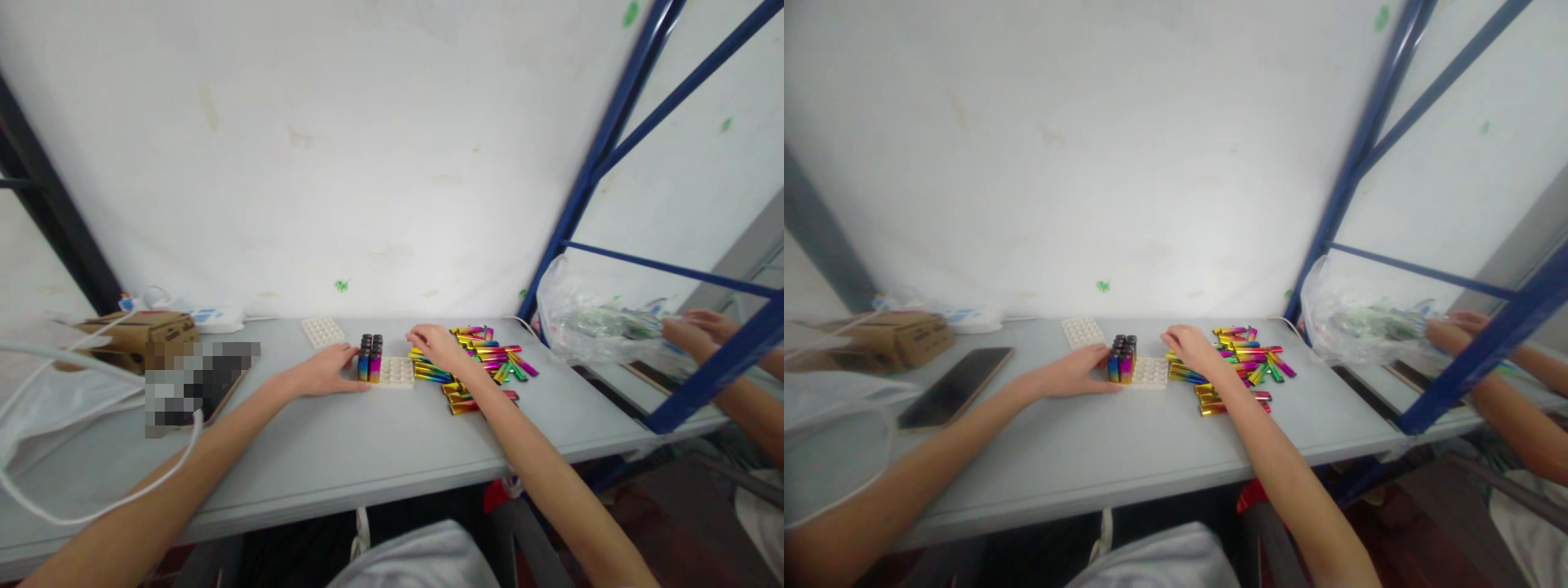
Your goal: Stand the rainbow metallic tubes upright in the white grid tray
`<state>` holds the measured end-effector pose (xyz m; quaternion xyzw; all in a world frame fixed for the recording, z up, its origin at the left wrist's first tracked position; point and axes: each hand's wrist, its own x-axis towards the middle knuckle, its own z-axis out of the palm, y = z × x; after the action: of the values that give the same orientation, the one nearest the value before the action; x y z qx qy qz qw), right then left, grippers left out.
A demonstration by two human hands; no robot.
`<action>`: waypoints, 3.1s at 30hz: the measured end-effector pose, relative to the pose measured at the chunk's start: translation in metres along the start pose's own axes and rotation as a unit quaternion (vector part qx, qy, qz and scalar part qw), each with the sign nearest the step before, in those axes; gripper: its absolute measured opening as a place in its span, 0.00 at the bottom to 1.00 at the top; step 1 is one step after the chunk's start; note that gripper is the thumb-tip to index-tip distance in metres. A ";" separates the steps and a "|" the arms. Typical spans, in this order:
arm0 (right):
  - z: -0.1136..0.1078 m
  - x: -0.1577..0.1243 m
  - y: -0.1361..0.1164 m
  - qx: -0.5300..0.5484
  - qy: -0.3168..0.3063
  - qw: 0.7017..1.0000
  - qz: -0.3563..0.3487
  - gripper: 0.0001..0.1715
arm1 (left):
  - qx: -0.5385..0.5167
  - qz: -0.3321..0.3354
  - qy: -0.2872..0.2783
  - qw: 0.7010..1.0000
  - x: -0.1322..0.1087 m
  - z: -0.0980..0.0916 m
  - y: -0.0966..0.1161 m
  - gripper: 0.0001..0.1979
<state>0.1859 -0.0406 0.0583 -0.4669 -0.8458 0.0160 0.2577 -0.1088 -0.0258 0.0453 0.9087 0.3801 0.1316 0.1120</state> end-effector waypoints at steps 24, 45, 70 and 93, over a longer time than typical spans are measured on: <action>-0.009 -0.006 0.050 0.056 0.094 0.985 0.136 0.23 | 0.023 0.005 -0.014 1.000 0.001 -0.001 0.001 0.30; 0.014 -0.001 -0.001 0.344 0.027 0.932 0.107 0.27 | 0.019 0.009 -0.007 1.000 0.000 -0.002 0.002 0.32; 0.029 0.002 -0.020 0.094 0.046 0.994 -0.003 0.20 | 0.012 0.004 -0.003 1.000 -0.002 -0.005 0.008 0.31; 0.047 0.005 -0.009 -0.050 -0.051 0.997 -0.032 0.10 | 0.008 -0.002 -0.002 1.000 -0.001 -0.002 0.003 0.31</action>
<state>0.1549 -0.0317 0.0219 -0.4500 -0.8723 -0.0106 0.1910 -0.1086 -0.0284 0.0474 0.9093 0.3823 0.1262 0.1054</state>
